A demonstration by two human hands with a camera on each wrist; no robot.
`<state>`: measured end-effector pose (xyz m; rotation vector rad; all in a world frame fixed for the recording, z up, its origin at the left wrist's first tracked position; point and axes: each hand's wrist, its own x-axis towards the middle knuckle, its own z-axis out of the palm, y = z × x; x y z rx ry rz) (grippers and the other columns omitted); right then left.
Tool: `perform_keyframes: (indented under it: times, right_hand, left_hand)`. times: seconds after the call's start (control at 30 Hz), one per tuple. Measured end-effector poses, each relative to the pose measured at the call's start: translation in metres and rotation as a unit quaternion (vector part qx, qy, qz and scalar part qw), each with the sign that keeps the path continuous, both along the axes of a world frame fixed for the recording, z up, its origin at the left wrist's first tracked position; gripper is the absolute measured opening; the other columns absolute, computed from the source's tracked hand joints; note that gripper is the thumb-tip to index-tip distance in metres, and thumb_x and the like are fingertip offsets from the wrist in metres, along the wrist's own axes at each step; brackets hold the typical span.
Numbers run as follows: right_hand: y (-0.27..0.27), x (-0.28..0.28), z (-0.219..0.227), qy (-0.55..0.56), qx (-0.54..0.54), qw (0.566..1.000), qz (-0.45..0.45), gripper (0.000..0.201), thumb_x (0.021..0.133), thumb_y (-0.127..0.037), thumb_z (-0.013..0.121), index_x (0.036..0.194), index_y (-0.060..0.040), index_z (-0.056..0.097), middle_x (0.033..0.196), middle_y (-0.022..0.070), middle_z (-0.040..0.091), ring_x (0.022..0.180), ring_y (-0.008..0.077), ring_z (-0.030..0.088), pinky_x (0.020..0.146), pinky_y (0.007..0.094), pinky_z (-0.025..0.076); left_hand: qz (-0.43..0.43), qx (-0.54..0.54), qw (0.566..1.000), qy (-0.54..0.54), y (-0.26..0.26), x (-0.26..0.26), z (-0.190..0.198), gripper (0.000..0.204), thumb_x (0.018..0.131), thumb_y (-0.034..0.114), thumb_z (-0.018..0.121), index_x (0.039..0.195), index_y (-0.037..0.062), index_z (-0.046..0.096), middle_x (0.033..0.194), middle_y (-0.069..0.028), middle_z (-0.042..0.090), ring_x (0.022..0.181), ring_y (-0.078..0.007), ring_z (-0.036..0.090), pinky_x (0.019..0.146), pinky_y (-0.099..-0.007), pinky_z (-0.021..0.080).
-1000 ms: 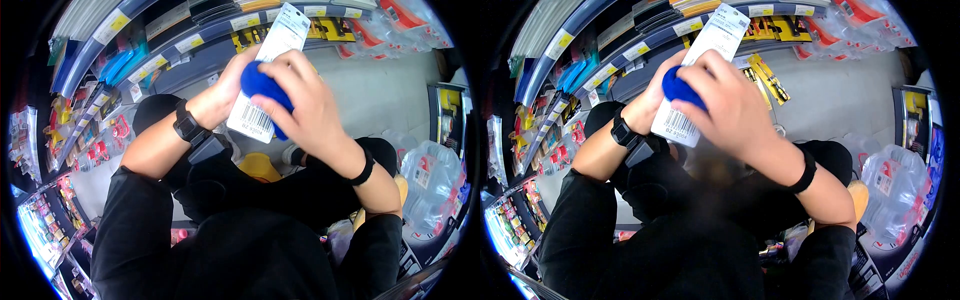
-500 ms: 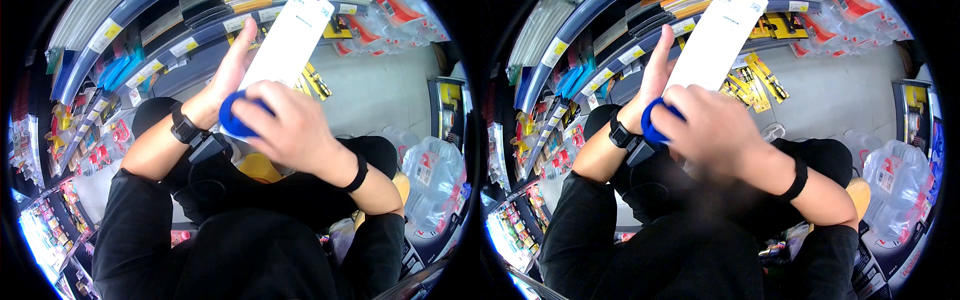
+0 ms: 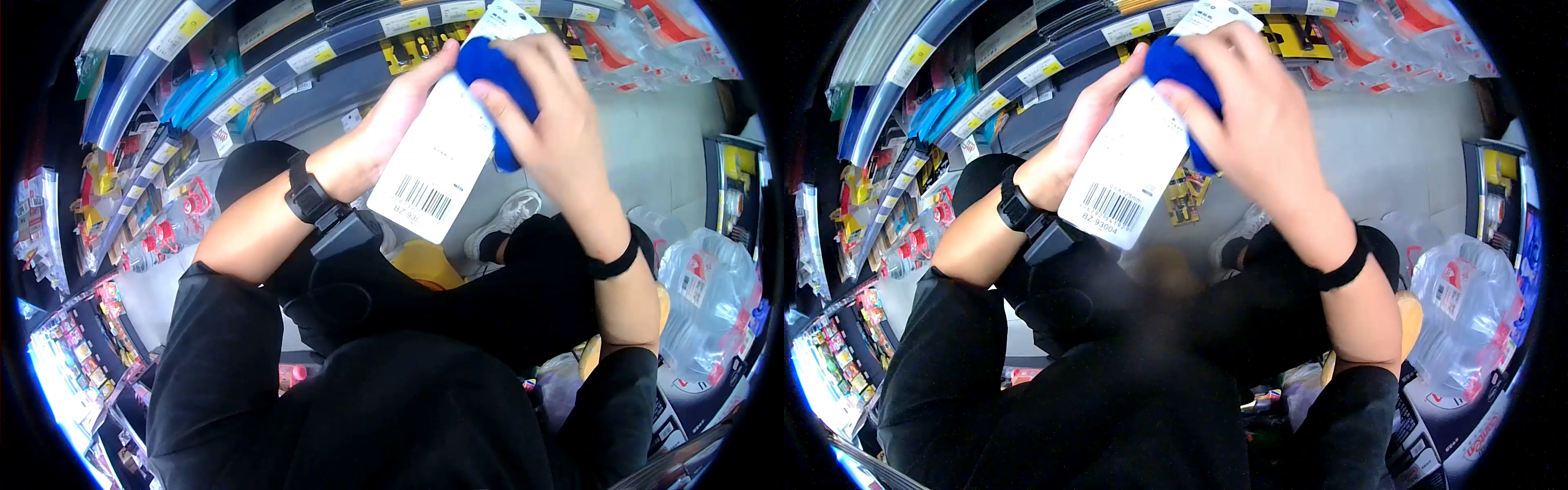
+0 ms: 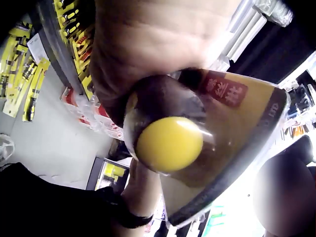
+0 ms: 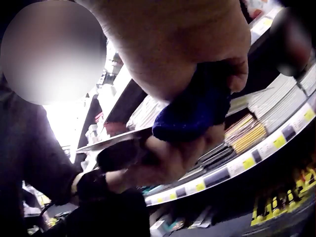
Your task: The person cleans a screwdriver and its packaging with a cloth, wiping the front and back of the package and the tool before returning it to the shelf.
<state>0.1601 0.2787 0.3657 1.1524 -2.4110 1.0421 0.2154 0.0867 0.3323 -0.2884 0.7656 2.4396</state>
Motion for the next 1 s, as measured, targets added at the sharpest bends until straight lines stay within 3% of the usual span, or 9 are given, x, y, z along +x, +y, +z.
perform_keyframes:
  times: [0.2, 0.4, 0.5, 0.6, 0.73, 0.77, 0.87, 0.9, 1.0]
  right_hand:
    - [-0.016, 0.050, 0.017, -0.059, 0.028, 0.991, 0.114, 0.042, 0.090, -0.032, 0.078, 0.121, -0.0063, 0.065, 0.112, 0.0124, 0.059, 0.094, 0.0303, 0.067, 0.076, 0.0364, 0.056]
    - [-0.019, 0.065, 0.019, -0.092, 0.011, 0.977, 0.191, 0.047, 0.081, -0.027, 0.084, 0.120, -0.0093, 0.065, 0.112, 0.0093, 0.059, 0.096, 0.0274, 0.065, 0.077, 0.0362, 0.055]
    - [-0.016, 0.063, 0.017, -0.095, 0.011, 0.974, 0.203, 0.050, 0.073, -0.020, 0.086, 0.118, -0.0118, 0.065, 0.111, 0.0089, 0.058, 0.097, 0.0283, 0.064, 0.077, 0.0363, 0.055]
    - [-0.016, 0.059, 0.018, -0.045, 0.055, 0.977, 0.199, 0.037, 0.069, -0.018, 0.083, 0.099, -0.0127, 0.062, 0.101, 0.0054, 0.056, 0.087, 0.0250, 0.063, 0.070, 0.0362, 0.053]
    - [-0.015, 0.049, 0.021, -0.020, 0.046, 0.983, 0.175, 0.029, 0.071, -0.016, 0.080, 0.093, -0.0130, 0.062, 0.097, 0.0049, 0.054, 0.084, 0.0250, 0.062, 0.070, 0.0363, 0.053]
    - [-0.010, 0.042, 0.022, -0.017, 0.055, 0.983, 0.174, 0.028, 0.071, -0.015, 0.079, 0.093, -0.0132, 0.062, 0.097, 0.0049, 0.055, 0.085, 0.0253, 0.063, 0.070, 0.0366, 0.053]
    - [0.002, 0.024, 0.027, -0.052, 0.056, 0.985, 0.156, 0.029, 0.074, -0.013, 0.079, 0.099, -0.0124, 0.063, 0.099, 0.0062, 0.058, 0.091, 0.0289, 0.065, 0.073, 0.0381, 0.054]
    - [0.009, 0.017, 0.030, -0.081, 0.070, 0.982, 0.153, 0.034, 0.075, -0.010, 0.080, 0.105, -0.0100, 0.064, 0.105, 0.0089, 0.059, 0.095, 0.0313, 0.065, 0.079, 0.0388, 0.054]
    - [0.024, 0.000, 0.028, -0.078, 0.081, 0.990, 0.082, 0.036, 0.079, -0.008, 0.081, 0.112, -0.0055, 0.066, 0.109, 0.0123, 0.062, 0.099, 0.0324, 0.065, 0.086, 0.0375, 0.054]
  left_hand:
    - [0.030, 0.002, 1.000, -0.010, -0.010, -0.003, -0.001, 0.066, 0.106, 0.055, 0.051, 0.148, 0.0045, 0.050, 0.130, -0.0149, 0.066, 0.112, -0.0215, 0.067, 0.095, -0.0339, 0.057]
    - [0.034, -0.228, 0.973, 0.025, -0.007, -0.006, 0.019, 0.068, 0.109, 0.055, 0.038, 0.151, 0.0013, 0.047, 0.135, -0.0184, 0.064, 0.116, -0.0224, 0.066, 0.094, -0.0336, 0.055]
    - [0.043, -0.251, 0.966, 0.041, -0.007, -0.007, 0.018, 0.067, 0.110, 0.051, 0.036, 0.153, -0.0002, 0.044, 0.140, -0.0208, 0.060, 0.120, -0.0256, 0.065, 0.096, -0.0356, 0.055]
    - [0.095, -0.247, 0.963, 0.049, -0.005, -0.011, 0.015, 0.064, 0.111, 0.046, 0.034, 0.154, -0.0015, 0.041, 0.143, -0.0224, 0.057, 0.121, -0.0286, 0.064, 0.098, -0.0378, 0.055]
    - [0.098, -0.210, 0.972, 0.048, -0.018, -0.019, 0.009, 0.061, 0.111, 0.045, 0.034, 0.151, -0.0010, 0.044, 0.140, -0.0215, 0.058, 0.120, -0.0284, 0.064, 0.100, -0.0412, 0.055]
    - [0.133, -0.188, 0.973, 0.024, -0.022, -0.024, 0.008, 0.055, 0.109, 0.045, 0.043, 0.143, 0.0031, 0.055, 0.125, -0.0158, 0.070, 0.103, -0.0229, 0.072, 0.087, -0.0367, 0.061]
    - [0.130, -0.194, 0.972, 0.024, -0.045, -0.033, 0.005, 0.056, 0.109, 0.047, 0.041, 0.139, 0.0032, 0.058, 0.126, -0.0165, 0.070, 0.100, -0.0242, 0.073, 0.091, -0.0384, 0.060]
    - [0.095, -0.065, 0.993, 0.015, -0.042, -0.035, 0.022, 0.053, 0.111, 0.047, 0.035, 0.128, 0.0038, 0.062, 0.102, -0.0106, 0.074, 0.086, -0.0220, 0.074, 0.076, -0.0356, 0.064]
    - [0.108, -0.048, 0.993, 0.020, -0.045, -0.035, 0.022, 0.053, 0.112, 0.045, 0.033, 0.127, 0.0038, 0.062, 0.101, -0.0106, 0.074, 0.085, -0.0218, 0.073, 0.075, -0.0360, 0.063]
